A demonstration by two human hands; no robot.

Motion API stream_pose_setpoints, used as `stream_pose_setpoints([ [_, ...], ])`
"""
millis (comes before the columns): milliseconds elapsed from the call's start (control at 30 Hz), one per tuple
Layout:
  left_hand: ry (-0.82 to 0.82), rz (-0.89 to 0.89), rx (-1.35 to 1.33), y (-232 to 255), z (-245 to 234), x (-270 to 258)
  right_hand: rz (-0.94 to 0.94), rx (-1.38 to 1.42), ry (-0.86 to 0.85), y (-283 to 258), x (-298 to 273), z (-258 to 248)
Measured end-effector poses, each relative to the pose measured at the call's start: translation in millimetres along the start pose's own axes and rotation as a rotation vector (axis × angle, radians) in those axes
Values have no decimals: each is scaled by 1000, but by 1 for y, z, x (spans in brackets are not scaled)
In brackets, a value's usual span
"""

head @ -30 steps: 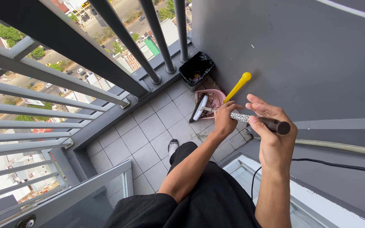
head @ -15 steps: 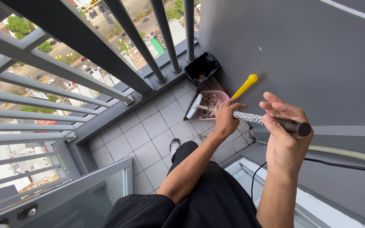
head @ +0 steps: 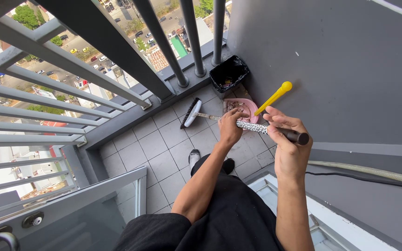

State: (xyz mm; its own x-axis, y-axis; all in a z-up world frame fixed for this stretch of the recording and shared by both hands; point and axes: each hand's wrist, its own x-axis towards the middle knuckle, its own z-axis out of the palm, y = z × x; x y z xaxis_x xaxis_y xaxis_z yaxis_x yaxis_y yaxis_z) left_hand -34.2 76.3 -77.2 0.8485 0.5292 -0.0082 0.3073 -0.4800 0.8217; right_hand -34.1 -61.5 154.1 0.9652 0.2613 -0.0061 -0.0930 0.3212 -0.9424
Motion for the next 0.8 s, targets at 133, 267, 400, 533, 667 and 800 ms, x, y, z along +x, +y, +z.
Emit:
stream_pose_setpoints([
  [133,-16,-16,-4,-9,0,1,36,-32,28,3,0,5],
  [267,-16,-37,-2,-14,8,1,46,-81,-3,3,-3,8],
  [400,-28,-20,-28,2,11,-2,48,-131,-6,-3,-6,7],
  [533,-48,28,-58,11,27,-3,-6,-143,-4,-14,-6,4],
  [667,-78,82,-127,30,35,-6,-14,-170,42,-30,-8,5],
  [800,-122,179,-171,41,38,-8,-45,-184,35,-41,-12,7],
])
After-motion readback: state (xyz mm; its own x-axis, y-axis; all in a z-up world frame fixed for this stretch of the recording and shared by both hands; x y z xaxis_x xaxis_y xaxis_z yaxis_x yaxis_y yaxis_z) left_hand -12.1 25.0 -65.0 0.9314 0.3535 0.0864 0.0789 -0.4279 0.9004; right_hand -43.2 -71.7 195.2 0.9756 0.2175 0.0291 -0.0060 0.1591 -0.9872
